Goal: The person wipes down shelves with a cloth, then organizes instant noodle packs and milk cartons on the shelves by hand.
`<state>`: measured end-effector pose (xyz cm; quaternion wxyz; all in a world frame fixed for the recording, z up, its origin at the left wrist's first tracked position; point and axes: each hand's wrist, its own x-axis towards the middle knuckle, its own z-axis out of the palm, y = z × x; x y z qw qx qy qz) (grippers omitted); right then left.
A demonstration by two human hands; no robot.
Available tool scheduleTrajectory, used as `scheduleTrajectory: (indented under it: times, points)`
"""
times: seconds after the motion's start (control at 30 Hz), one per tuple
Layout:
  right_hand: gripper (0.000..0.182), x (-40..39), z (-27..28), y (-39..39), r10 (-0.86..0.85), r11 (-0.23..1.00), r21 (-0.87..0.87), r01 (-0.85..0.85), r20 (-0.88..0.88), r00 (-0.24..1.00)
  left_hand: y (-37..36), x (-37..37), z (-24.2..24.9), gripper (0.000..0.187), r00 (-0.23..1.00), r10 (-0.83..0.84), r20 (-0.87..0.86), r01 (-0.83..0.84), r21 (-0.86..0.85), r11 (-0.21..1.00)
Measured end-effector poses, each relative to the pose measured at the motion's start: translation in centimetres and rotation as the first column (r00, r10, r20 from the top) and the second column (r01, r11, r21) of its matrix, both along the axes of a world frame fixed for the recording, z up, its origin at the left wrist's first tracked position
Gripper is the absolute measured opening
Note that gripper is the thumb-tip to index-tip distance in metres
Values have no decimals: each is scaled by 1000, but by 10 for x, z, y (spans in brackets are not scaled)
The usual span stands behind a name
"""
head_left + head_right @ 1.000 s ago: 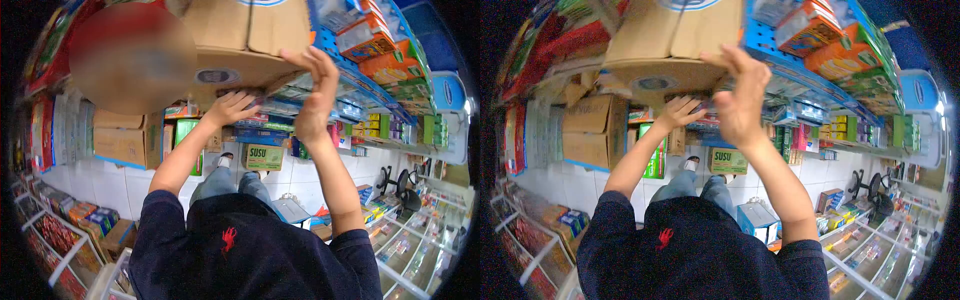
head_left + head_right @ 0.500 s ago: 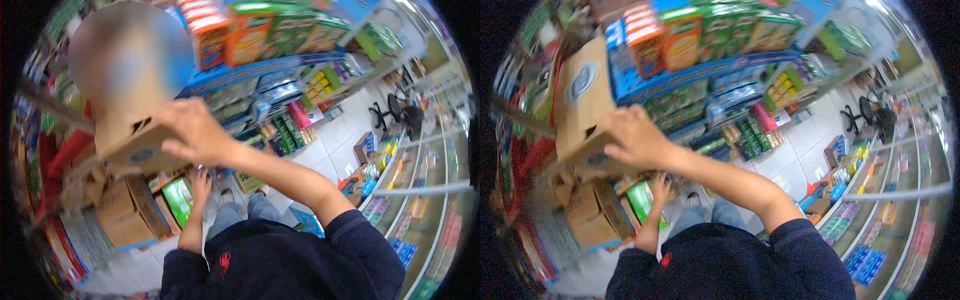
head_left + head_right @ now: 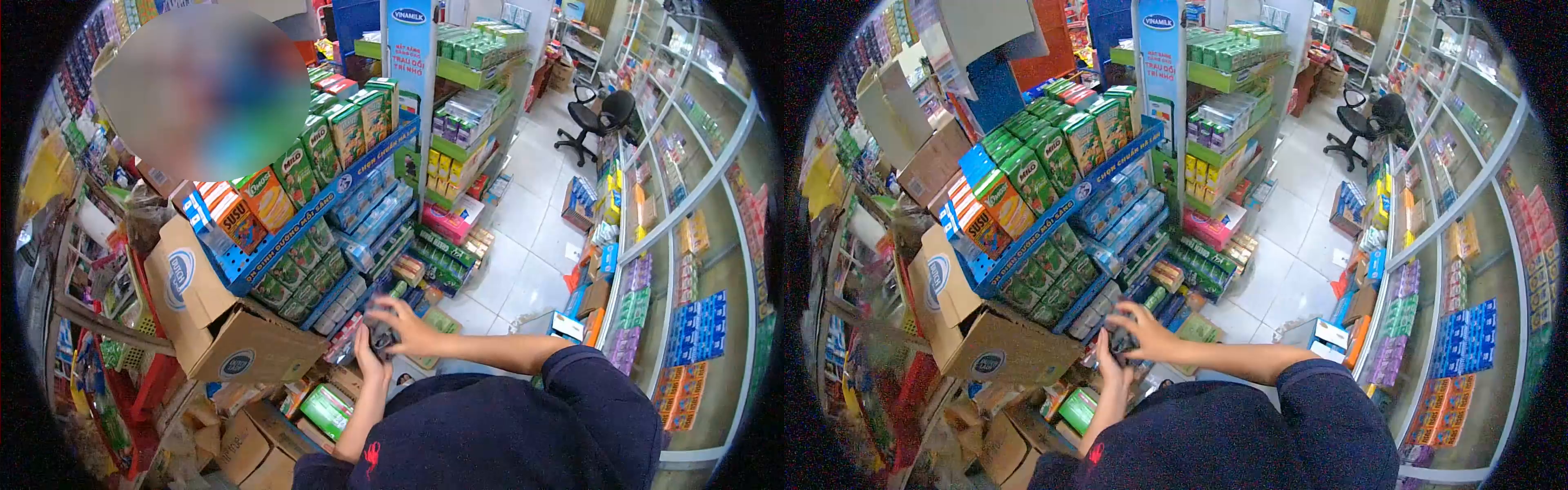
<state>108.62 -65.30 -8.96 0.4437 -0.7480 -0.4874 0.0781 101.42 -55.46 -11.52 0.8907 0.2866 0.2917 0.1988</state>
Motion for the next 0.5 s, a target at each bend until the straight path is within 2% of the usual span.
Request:
scheduleTrajectory:
  times: [0.03, 0.07, 0.1, 0.13, 0.17, 0.23, 0.3, 0.37, 0.4, 0.47, 0.5]
  points:
    - [65, 8, 0, 4, -64, 995, 84, 62, 22, 998, 3, 7, -1, 24, 993, -56, 101, 68, -115, 991]
    - [66, 20, 1, 2, -95, 990, 102, 100, -51, 994, 7, 12, 0, 26, 976, -154, 156, 162, -38, 986]
    - [66, 30, 8, -1, -129, 983, 114, 145, -134, 982, 12, 23, -6, 29, 989, -150, 5, 149, 86, 985]
    - [64, 45, 6, -5, -124, 982, 132, 136, -95, 988, 19, 32, -1, 31, 975, -213, -63, 217, 469, 856]
    - [63, 64, 1, -7, -113, 981, 150, 119, -52, 992, 27, 43, 6, 34, 960, -239, -149, 264, 768, 583]
    - [58, 101, -23, -6, -343, 926, 169, 338, 3, 939, 34, 63, 18, 32, 962, -187, -201, 266, 850, 454]
    - [54, 128, 3, -8, -369, 915, 121, 385, -135, 920, 38, 84, 34, 33, 962, -46, -269, 270, 962, 31]
    - [52, 175, -6, 3, -331, 934, 178, 311, 101, 938, 36, 107, 35, 37, 960, 78, -268, 279, 921, -271]
    - [51, 189, -3, 13, -332, 940, 129, 316, 136, 933, 38, 121, 32, 37, 954, 107, -282, 300, 917, -263]
    - [48, 208, -3, 28, -336, 942, 59, 331, 235, 912, 33, 147, 20, 42, 881, 181, -437, 472, 835, -284]
    - [48, 213, -2, 36, -316, 948, 50, 314, 229, 920, 28, 158, 18, 42, 874, 195, -446, 484, 833, -269]
